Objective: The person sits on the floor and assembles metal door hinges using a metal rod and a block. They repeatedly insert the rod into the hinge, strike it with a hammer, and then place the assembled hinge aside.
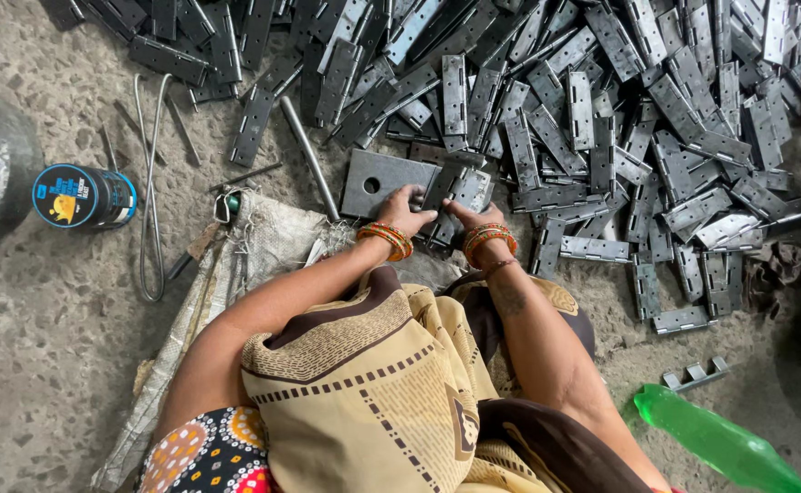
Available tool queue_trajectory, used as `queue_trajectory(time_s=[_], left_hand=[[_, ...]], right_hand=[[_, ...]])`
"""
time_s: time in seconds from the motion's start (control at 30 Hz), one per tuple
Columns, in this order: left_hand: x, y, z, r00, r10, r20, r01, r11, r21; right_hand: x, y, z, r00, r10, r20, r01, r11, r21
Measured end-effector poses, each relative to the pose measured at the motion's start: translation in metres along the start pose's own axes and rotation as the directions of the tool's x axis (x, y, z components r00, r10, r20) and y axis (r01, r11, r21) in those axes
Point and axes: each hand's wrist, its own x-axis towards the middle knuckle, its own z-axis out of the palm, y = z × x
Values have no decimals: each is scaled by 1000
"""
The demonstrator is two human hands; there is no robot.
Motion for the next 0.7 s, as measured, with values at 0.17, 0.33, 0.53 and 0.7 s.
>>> queue_trajectory(time_s=[0.17, 0.33, 0.53, 0.7], left_hand=[[-12, 2, -15, 985, -151, 84, 156, 987, -46], [-34, 9, -50, 910, -287, 299, 340, 929, -145], [-30, 49, -84, 996, -30, 85, 24, 997, 70], [-27, 79, -104, 930, 364, -55, -357, 929, 98]], right_hand=[[-21, 0, 0, 964, 172, 204, -207, 964, 165], [-27, 12, 15, 950, 23, 310, -59, 993, 107], [-16, 0, 32, 851, -448, 275, 291, 837, 462], [-32, -33, 27, 824, -554, 117, 301, 604, 738]])
